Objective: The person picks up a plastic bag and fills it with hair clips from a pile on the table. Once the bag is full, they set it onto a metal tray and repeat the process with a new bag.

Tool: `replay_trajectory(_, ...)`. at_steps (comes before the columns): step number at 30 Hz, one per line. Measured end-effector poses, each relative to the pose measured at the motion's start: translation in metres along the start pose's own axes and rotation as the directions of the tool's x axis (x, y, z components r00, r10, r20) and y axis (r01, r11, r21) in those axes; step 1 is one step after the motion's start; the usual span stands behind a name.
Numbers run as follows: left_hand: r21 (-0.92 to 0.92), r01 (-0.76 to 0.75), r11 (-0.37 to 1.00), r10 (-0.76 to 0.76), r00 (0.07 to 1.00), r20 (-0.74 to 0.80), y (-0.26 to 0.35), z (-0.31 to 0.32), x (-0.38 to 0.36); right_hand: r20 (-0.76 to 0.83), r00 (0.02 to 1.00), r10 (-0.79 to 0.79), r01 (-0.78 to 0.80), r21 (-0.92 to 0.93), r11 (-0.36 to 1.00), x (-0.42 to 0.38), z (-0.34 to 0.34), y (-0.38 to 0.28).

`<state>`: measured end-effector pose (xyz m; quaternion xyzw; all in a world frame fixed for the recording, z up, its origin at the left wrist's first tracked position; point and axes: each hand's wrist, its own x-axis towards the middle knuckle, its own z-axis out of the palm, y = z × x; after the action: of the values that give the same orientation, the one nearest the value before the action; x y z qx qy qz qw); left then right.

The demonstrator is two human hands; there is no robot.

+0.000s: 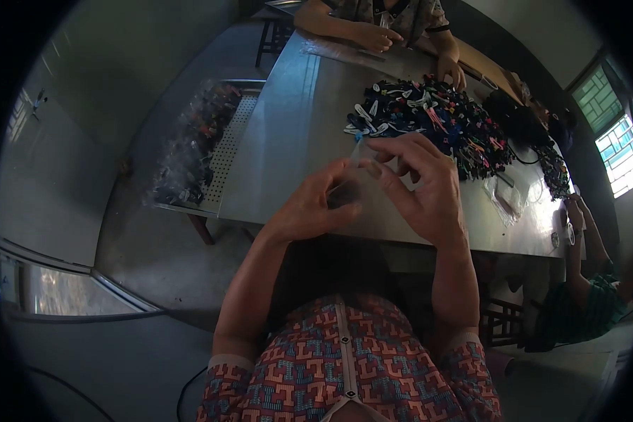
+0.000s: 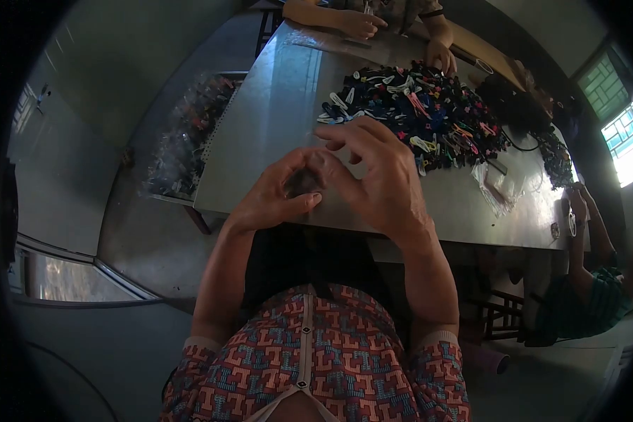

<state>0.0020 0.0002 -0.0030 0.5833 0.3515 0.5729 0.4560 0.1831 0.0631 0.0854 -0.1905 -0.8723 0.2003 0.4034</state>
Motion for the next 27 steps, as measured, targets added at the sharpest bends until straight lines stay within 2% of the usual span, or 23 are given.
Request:
replay_trajectory(2, 0.076, 0.118, 0.99, -0.122, 0.991, 0.048, 0.006, -0.004, -0.001, 0.003, 0.981, 0.195, -0.195, 0.085, 0.977, -0.001, -0.009, 0.002)
replay_trajectory(3, 0.074, 0.116, 0.99, -0.119, 0.992, 0.047, 0.003, -0.005, -0.001, 0.005, 0.981, 0.193, -0.193, 0.083, 0.978, -0.003, -0.009, 0.007)
replay_trajectory(5, 0.09, 0.059, 0.994, -0.062, 0.997, 0.041, -0.004, -0.006, -0.001, 0.02, 0.933, 0.359, -0.345, 0.33, 0.879, -0.01, -0.002, 0.025)
replay_trajectory(6, 0.091, 0.056, 0.994, -0.059, 0.997, 0.039, -0.003, -0.005, -0.001, 0.02, 0.934, 0.355, -0.342, 0.33, 0.88, -0.012, 0.001, 0.027)
replay_trajectory(8, 0.086, 0.076, 0.993, -0.074, 0.997, -0.025, -0.002, -0.004, -0.002, 0.191, 0.952, 0.24, -0.282, 0.238, 0.93, -0.015, 0.009, 0.03)
replay_trajectory(12, 0.13, 0.109, 0.986, -0.108, 0.994, -0.018, 0.0, -0.005, -0.001, 0.162, 0.975, 0.154, -0.197, 0.293, 0.936, -0.019, 0.023, 0.04)
replay_trajectory(14, 0.008, -0.061, 0.998, 0.061, 0.997, -0.043, -0.011, -0.002, 0.001, 0.113, 0.963, 0.243, -0.268, 0.36, 0.894, -0.02, 0.025, 0.044)
replay_trajectory(15, 0.008, -0.06, 0.998, 0.061, 0.997, -0.039, -0.012, -0.002, 0.001, 0.11, 0.963, 0.245, -0.268, 0.359, 0.894, -0.021, 0.025, 0.044)
replay_trajectory(17, 0.117, -0.09, 0.989, 0.108, 0.982, -0.156, -0.014, -0.002, 0.001, 0.135, 0.903, 0.408, -0.426, 0.414, 0.805, -0.024, 0.025, 0.042)
replay_trajectory(18, 0.116, -0.09, 0.989, 0.107, 0.982, -0.156, -0.013, -0.002, 0.001, 0.135, 0.902, 0.409, -0.427, 0.414, 0.804, -0.025, 0.026, 0.04)
replay_trajectory(20, -0.038, -0.089, 0.995, 0.072, 0.947, -0.313, -0.009, -0.004, 0.002, 0.035, 0.906, 0.421, -0.402, 0.379, 0.834, -0.027, 0.029, 0.037)
replay_trajectory(24, -0.068, -0.024, 0.997, -0.001, 0.941, -0.339, -0.011, -0.007, -0.001, -0.002, 0.909, 0.417, -0.379, 0.413, 0.828, -0.032, 0.039, 0.044)
replay_trajectory(26, -0.1, -0.121, 0.988, 0.057, 0.87, -0.491, -0.009, -0.001, 0.003, -0.066, 0.887, 0.456, -0.375, 0.473, 0.797, -0.036, 0.047, 0.044)
replay_trajectory(27, -0.099, -0.121, 0.988, 0.057, 0.869, -0.492, -0.01, -0.002, 0.003, -0.065, 0.888, 0.456, -0.375, 0.474, 0.797, -0.037, 0.05, 0.043)
